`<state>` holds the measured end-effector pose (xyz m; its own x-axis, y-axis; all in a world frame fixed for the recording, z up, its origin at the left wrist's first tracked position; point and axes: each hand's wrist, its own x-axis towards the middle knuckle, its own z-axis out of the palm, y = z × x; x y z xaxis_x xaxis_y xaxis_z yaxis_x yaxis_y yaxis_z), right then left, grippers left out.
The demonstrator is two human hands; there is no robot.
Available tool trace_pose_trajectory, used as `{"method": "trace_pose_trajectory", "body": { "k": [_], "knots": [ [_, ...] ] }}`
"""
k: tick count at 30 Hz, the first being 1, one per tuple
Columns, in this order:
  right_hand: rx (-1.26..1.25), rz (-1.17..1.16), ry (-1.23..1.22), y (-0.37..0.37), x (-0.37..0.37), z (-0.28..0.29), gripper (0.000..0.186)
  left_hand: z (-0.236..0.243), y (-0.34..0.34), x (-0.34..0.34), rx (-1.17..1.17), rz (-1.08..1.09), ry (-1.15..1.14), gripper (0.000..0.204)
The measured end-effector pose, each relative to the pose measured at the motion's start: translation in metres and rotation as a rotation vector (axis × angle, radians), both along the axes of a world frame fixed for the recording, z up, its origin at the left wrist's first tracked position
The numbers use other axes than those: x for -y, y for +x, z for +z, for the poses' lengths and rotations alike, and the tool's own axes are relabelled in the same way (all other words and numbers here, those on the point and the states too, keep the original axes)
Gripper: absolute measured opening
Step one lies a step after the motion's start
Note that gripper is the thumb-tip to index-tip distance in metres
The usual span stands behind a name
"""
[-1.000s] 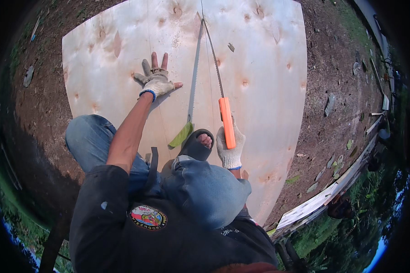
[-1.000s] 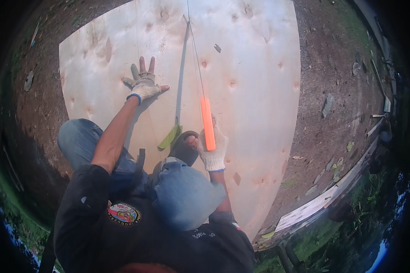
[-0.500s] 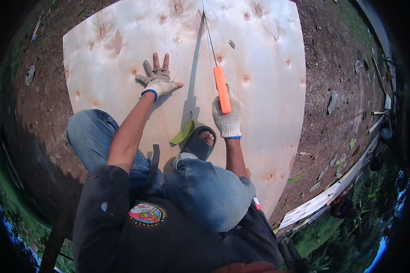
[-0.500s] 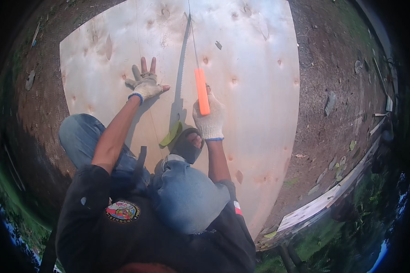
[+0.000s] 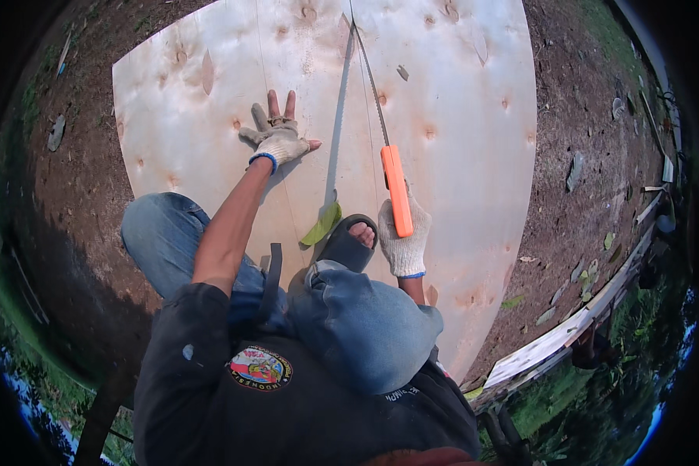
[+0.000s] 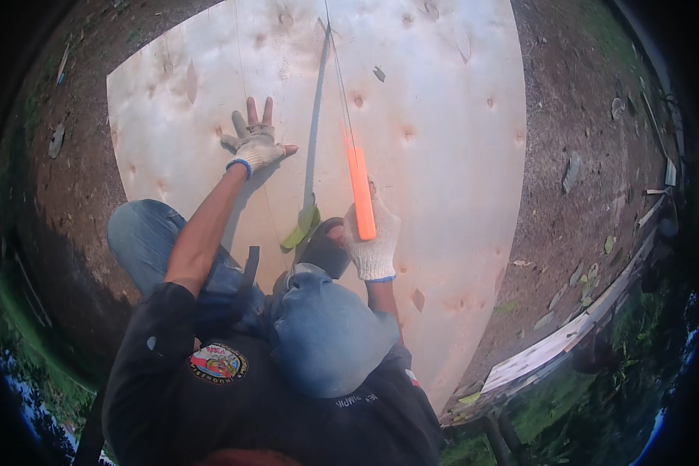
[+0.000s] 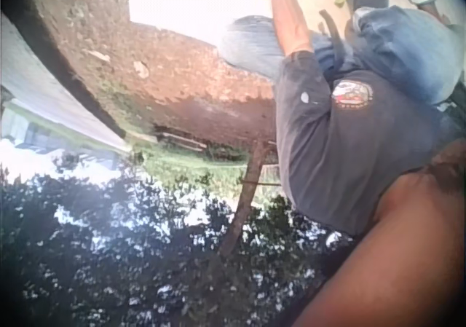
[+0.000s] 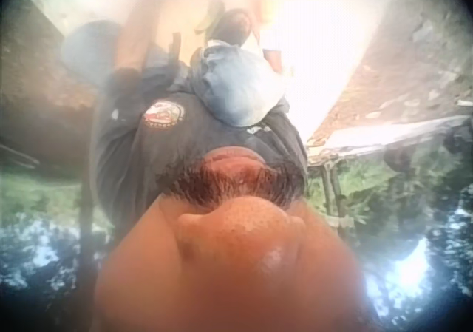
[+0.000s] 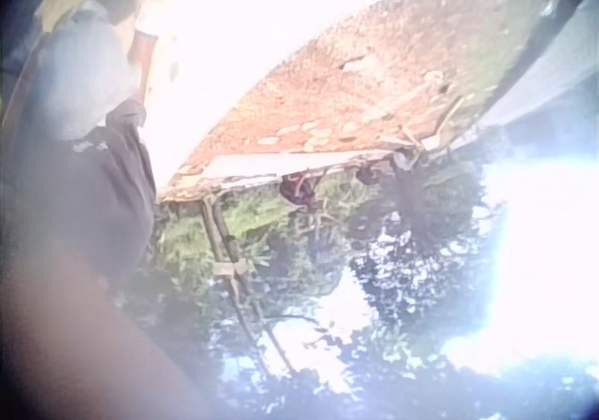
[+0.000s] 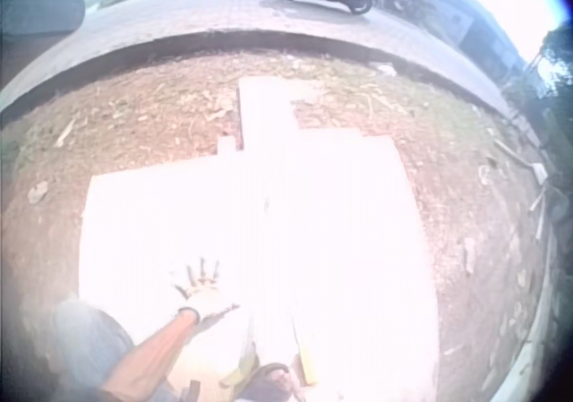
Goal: The person uses a hand saw to cut a large sheet of plywood placed on the ground. They hold the saw with both hands and make repeated back-and-forth strokes along a straight line, gradually deepening the cut through the board.
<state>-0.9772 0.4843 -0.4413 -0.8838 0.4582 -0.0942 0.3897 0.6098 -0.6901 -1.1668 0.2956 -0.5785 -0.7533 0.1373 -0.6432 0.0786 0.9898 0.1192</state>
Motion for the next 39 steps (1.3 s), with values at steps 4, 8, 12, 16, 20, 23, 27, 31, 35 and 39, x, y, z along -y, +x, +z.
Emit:
{"method": "trace_pose_trajectory", "body": {
  "k": [4, 8, 12, 16, 20, 23, 27, 31, 35, 39],
  "knots": [
    [-0.014, 0.012, -0.064, -0.023, -0.008, -0.035, 0.022, 0.005, -0.001, -0.008, 0.02, -0.008, 0.013, 0.135],
    [0.048, 0.001, -0.128, -0.023, -0.001, -0.014, 0.023, -0.012, 0.003, 0.007, -0.027, -0.012, 0.025, 0.134],
    [0.001, -0.01, -0.02, 0.0, 0.0, -0.014, 0.024, -0.006, -0.003, 0.001, -0.027, -0.002, -0.005, 0.135],
    [0.041, 0.07, -0.08, -0.042, -0.012, -0.032, 0.041, -0.007, 0.001, 0.003, -0.052, -0.06, -0.003, 0.129],
    [0.037, 0.058, -0.009, 0.005, -0.003, -0.001, 0.039, -0.006, 0.008, 0.014, -0.065, -0.159, -0.059, 0.121],
    [0.074, -0.002, -0.059, 0.001, -0.008, -0.019, 0.041, -0.011, 0.011, 0.015, -0.087, -0.105, -0.011, 0.122],
    [0.024, 0.093, -0.017, -0.025, -0.014, -0.029, 0.048, -0.011, 0.013, 0.014, -0.085, -0.142, 0.033, 0.12],
    [-0.022, 0.006, -0.048, 0.024, 0.005, -0.002, 0.035, -0.006, 0.01, 0.021, -0.031, -0.151, -0.033, 0.121],
    [0.057, 0.039, -0.067, -0.021, -0.009, -0.022, 0.042, -0.001, 0.014, 0.007, 0.022, -0.115, -0.008, 0.121],
    [-0.034, -0.032, -0.082, 0.002, -0.004, -0.031, 0.043, -0.001, 0.015, 0.016, 0.012, -0.13, -0.011, 0.121]
  ]
}}
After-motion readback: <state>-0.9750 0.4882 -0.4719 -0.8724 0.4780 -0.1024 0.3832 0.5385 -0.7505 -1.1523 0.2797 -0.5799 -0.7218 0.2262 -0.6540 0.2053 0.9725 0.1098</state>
